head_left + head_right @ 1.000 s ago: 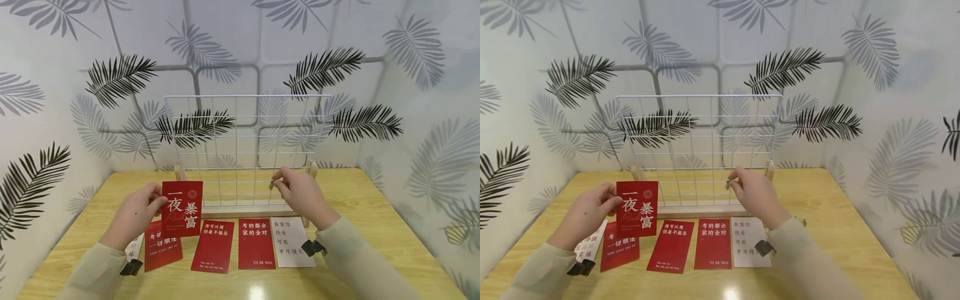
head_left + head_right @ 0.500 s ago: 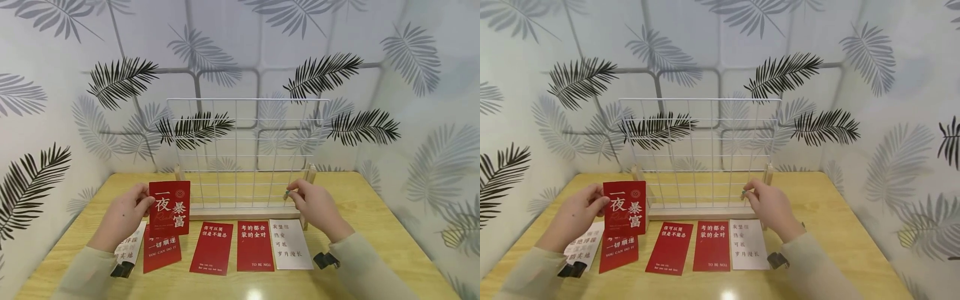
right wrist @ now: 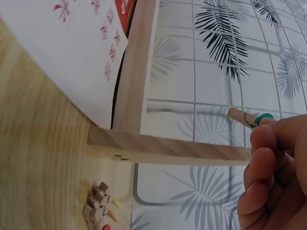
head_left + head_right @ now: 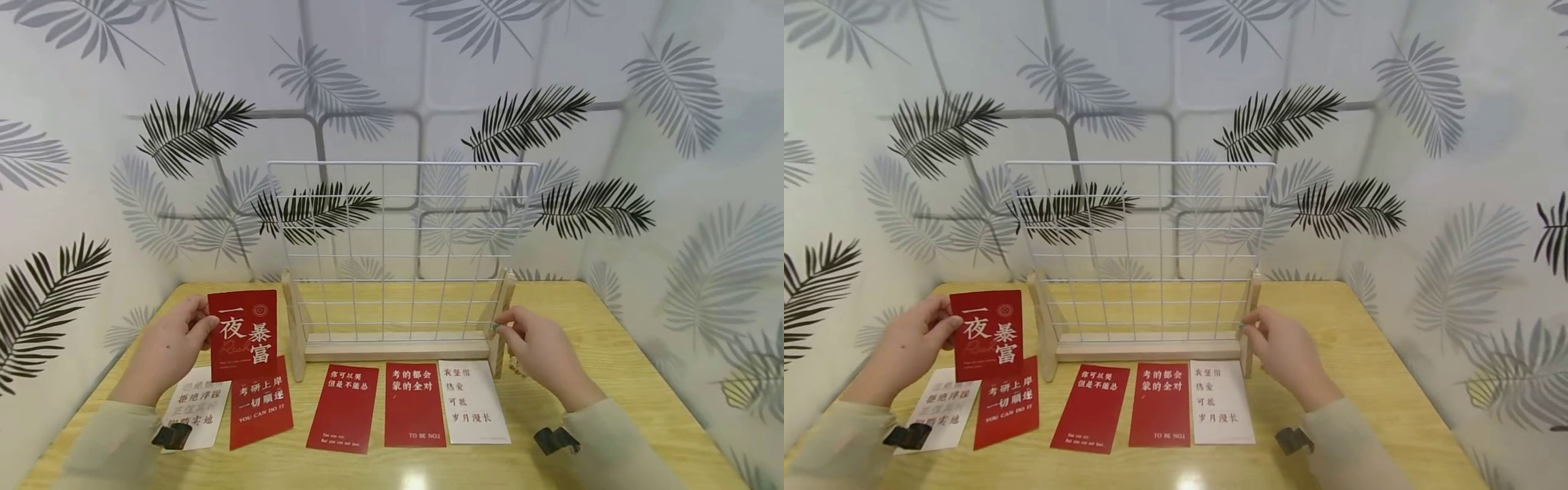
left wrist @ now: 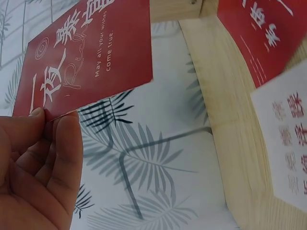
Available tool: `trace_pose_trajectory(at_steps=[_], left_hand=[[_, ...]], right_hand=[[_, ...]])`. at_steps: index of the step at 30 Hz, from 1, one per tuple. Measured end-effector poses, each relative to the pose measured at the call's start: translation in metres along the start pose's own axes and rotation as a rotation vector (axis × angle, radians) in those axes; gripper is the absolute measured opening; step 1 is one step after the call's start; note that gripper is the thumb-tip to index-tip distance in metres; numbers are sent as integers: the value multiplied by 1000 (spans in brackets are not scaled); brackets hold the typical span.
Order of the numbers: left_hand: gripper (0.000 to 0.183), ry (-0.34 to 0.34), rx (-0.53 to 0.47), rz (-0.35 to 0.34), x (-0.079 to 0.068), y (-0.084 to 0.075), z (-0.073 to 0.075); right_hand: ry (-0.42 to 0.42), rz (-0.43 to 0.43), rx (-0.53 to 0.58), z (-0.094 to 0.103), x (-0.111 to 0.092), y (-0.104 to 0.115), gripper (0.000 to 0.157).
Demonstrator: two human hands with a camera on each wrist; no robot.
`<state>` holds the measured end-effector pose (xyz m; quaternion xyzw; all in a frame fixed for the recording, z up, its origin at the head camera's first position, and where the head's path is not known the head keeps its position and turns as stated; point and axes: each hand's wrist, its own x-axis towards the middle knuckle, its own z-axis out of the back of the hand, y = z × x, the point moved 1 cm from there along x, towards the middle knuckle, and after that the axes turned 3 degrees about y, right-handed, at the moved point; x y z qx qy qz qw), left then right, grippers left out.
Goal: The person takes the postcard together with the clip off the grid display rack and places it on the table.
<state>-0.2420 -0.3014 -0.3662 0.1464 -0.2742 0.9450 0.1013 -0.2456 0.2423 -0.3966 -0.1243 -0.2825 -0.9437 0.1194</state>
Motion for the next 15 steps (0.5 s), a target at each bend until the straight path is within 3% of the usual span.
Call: trace_pose_trajectory(at_steps=[7,15], left_hand=[[10,-12,33,12,7,17,9],[12,52,19,101,24,25,9]], right_hand=[[25,-30,-10,5,-5,-12,13],[64,-82,-34,12,-15,-34,17]])
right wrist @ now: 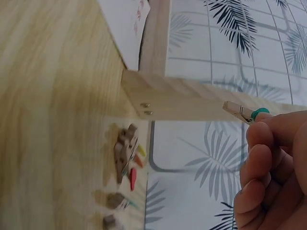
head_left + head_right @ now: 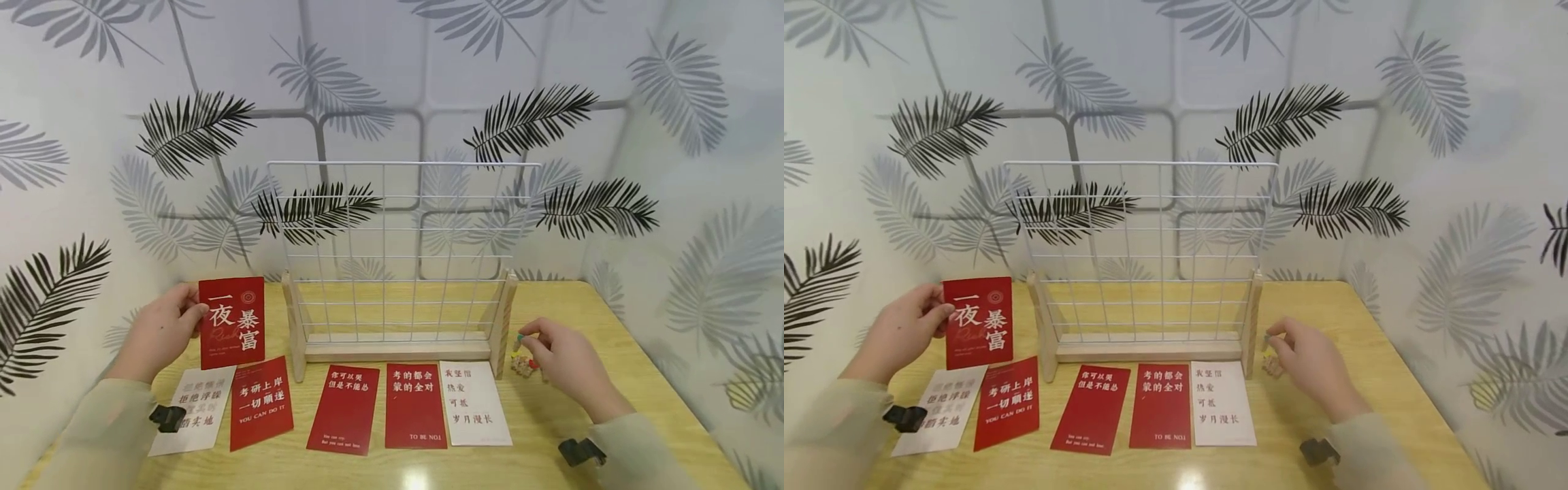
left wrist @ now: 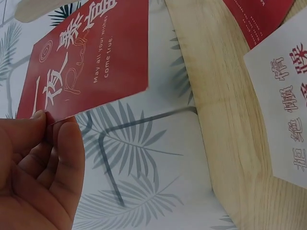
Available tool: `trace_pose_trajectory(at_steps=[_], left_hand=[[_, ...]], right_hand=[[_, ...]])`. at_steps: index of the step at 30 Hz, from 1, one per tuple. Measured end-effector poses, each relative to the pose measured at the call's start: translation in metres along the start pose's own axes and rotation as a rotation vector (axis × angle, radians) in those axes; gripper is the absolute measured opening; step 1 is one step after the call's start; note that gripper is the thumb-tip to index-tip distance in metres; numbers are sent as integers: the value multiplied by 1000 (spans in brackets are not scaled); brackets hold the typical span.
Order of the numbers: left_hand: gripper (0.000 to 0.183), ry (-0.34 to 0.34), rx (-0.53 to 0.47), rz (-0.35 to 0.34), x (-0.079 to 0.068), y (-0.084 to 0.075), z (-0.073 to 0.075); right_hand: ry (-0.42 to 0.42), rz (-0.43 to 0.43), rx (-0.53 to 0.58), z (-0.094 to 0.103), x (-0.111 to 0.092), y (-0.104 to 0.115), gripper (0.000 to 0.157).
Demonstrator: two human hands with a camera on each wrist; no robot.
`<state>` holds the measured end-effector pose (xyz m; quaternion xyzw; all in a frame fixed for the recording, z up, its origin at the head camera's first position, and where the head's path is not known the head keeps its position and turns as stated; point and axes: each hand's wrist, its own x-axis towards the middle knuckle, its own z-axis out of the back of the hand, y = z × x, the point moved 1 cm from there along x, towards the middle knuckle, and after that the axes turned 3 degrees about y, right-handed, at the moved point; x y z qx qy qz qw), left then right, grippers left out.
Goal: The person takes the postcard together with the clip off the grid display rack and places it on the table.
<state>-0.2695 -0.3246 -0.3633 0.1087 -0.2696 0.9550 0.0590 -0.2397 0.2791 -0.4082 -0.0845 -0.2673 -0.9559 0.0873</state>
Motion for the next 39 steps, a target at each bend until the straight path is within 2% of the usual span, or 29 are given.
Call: trace_pose_trajectory(at_steps=[9,14,19,26,33,39], left_hand=[[14,17,-30,30,23,1,-7],[14,38,-61,44,35,-2,-16],[13,24,-49,53,39,0,-24],[16,43,-103,101,45,6,-35],[19,86,-168,156,54,14,-45],[20,96,-201,184,56,17,-50]], right_hand=[[62,-39,-36,16,-10,-23,26],[79,-84,-30,21,-14,-44,29],[108,-114,-29,21,-17,-61,25],[161,-131,-18,16,-17,-80,26],[203,-149,4,16,-16,-88,25],[232,-147,-5,14,-15,-95,22]])
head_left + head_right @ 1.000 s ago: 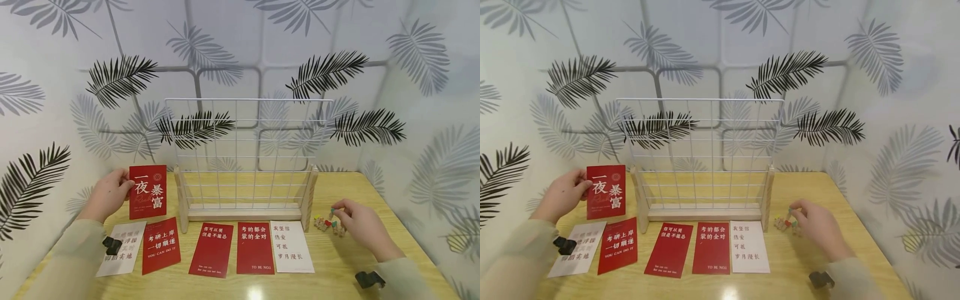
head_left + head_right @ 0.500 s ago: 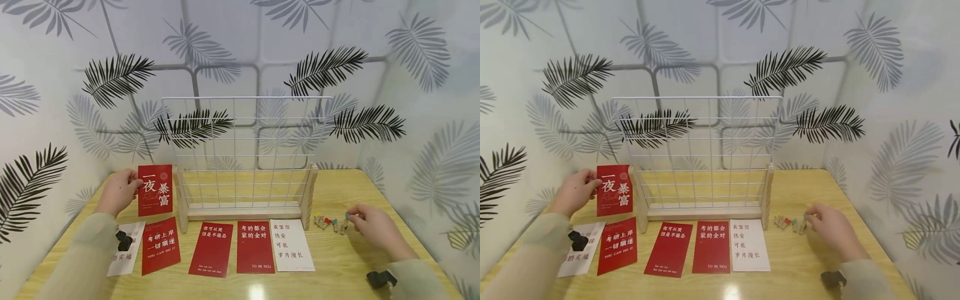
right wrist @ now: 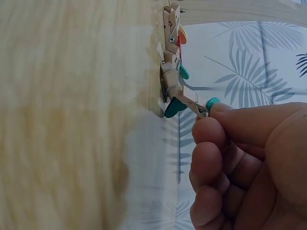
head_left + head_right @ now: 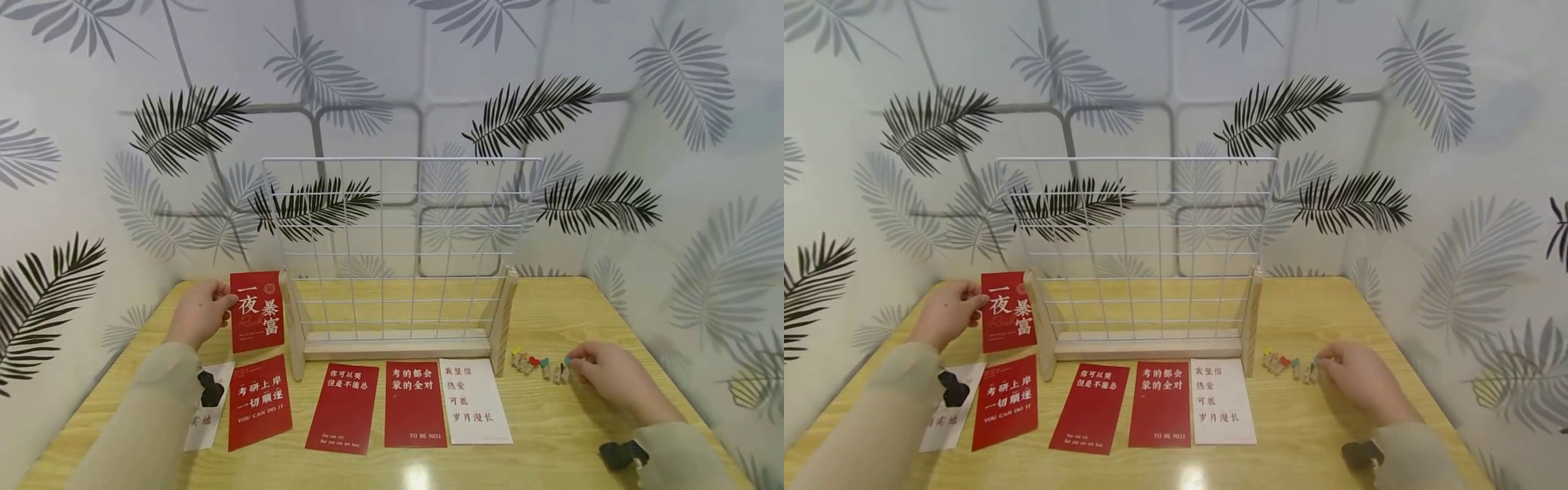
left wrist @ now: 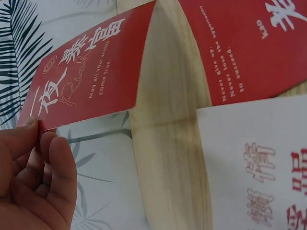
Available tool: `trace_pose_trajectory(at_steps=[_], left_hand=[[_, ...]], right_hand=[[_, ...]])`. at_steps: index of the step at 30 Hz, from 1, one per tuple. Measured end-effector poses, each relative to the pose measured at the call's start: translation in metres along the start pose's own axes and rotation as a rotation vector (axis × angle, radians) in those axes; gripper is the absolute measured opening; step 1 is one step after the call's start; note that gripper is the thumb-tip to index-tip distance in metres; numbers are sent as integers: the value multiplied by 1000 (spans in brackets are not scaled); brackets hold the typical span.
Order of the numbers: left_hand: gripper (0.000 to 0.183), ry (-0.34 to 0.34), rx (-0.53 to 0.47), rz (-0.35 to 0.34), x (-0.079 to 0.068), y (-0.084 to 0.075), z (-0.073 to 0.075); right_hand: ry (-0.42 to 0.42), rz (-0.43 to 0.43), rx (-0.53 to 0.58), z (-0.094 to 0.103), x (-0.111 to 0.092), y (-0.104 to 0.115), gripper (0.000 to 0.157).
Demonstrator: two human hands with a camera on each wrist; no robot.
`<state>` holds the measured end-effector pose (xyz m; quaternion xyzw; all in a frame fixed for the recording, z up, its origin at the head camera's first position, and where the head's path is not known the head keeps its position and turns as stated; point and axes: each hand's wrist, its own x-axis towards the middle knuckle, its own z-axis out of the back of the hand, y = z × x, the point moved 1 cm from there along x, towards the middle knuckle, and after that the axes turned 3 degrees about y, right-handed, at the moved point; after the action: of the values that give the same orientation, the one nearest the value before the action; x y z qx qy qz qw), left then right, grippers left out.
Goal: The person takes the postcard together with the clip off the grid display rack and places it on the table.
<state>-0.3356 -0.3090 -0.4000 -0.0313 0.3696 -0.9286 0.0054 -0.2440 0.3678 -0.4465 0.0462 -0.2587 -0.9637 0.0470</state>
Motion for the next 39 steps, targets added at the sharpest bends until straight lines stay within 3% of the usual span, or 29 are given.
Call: trace_pose_trajectory(at_steps=[8,24,32,39], left_hand=[[26,-4,-59,50,5,5,-8],[39,16,-51,164,8,24,-17],[46,26,53,137,4,29,-12],[49,12,108,76,-2,25,-13]], right_hand=[[10,22,-34,1,0,-3,17],[101,-73,-6,0,1,3,19],[34,-42,-157,4,3,6,31],[7,-50,-134,9,0,10,41]])
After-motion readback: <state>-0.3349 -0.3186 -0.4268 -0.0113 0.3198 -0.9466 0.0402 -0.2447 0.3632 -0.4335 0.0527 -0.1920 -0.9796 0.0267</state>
